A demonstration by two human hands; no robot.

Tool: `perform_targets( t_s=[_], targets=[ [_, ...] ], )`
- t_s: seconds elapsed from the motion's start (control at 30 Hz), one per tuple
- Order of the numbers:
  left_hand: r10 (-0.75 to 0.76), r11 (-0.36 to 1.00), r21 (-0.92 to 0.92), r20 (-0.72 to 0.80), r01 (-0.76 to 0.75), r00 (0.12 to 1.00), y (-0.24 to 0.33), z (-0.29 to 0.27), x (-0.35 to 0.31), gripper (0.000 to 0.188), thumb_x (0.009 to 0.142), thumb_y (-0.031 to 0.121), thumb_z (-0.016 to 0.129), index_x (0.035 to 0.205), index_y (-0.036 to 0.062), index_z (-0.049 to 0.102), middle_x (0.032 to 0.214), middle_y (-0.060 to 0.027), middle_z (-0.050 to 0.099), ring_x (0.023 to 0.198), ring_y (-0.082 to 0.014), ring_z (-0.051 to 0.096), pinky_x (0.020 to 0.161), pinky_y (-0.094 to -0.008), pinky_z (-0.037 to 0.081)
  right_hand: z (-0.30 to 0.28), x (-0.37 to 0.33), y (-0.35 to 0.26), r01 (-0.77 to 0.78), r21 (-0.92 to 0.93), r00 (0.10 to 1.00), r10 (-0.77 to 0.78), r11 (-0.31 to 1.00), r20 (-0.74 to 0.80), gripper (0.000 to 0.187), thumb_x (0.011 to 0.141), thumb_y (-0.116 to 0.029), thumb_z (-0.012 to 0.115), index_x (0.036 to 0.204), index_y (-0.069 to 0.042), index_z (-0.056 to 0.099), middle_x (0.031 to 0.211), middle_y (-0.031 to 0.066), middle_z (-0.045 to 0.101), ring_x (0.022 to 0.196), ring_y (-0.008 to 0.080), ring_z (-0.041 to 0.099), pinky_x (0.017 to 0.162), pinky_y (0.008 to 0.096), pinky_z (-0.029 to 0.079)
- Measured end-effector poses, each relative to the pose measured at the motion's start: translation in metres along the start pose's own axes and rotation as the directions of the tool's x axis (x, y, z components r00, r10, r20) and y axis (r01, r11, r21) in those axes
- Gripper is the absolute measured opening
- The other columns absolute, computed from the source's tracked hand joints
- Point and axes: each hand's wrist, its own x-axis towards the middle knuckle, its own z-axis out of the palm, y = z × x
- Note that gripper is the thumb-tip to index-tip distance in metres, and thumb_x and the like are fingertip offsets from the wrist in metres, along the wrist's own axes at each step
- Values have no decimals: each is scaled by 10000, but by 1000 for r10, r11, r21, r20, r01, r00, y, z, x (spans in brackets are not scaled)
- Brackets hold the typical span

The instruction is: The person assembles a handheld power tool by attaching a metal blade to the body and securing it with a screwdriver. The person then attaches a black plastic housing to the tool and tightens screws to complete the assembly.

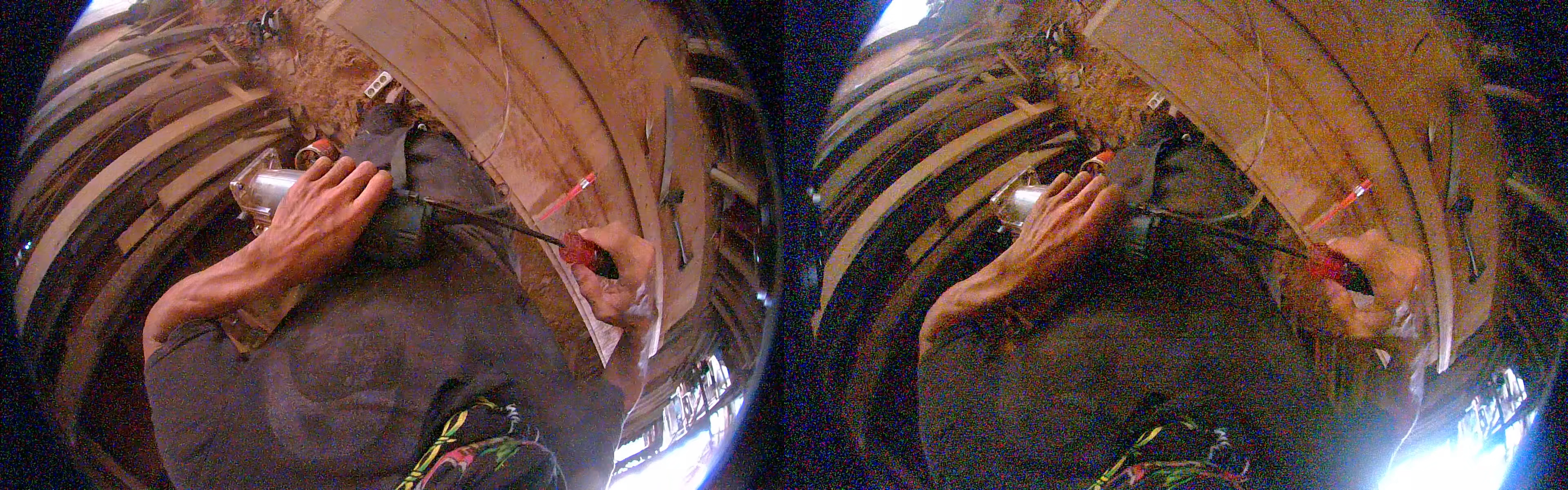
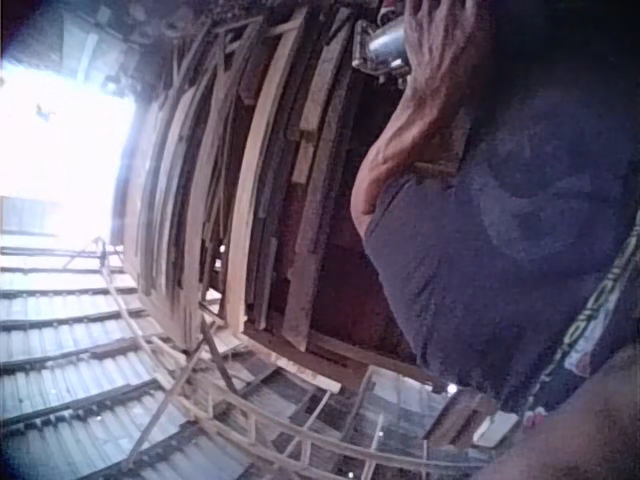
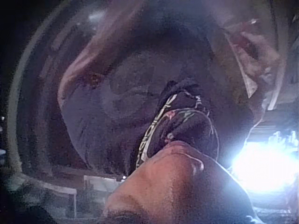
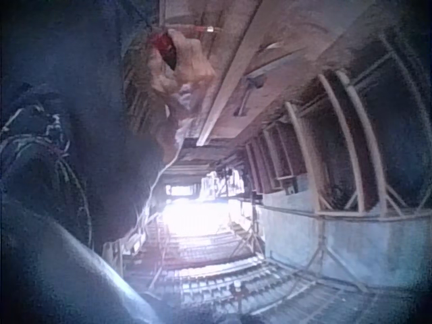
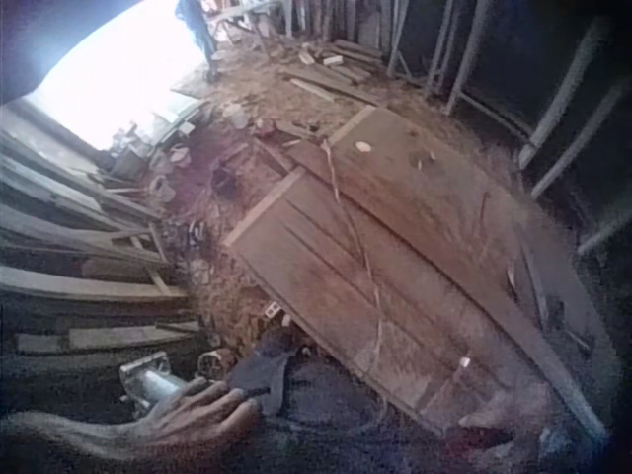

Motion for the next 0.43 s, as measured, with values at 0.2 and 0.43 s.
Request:
perform_targets(
  t_s=[0.2,0.43],
  targets=[
    [-15,1000,-4,-20,15,1000,2,4,-2,344,861,162,552,1188,61,523,1082,-100,576,1057,-270,575,922,-391,457,7,1,-2,41,-9,998,-42,999,-40,355,821,-148,739,1134,-21,630,848,149,683,678,290,664,593,367,507],
    [-12,1000,-9,-41,12,999,9,10,-2,380,857,178,570,1213,60,511,1113,-113,574,1090,-272,569,985,-437,432,14,-8,5,64,5,997,-64,998,-51,379,844,-180,737,1167,-19,621,838,161,682,672,298,663,589,376,511]
  ],
)
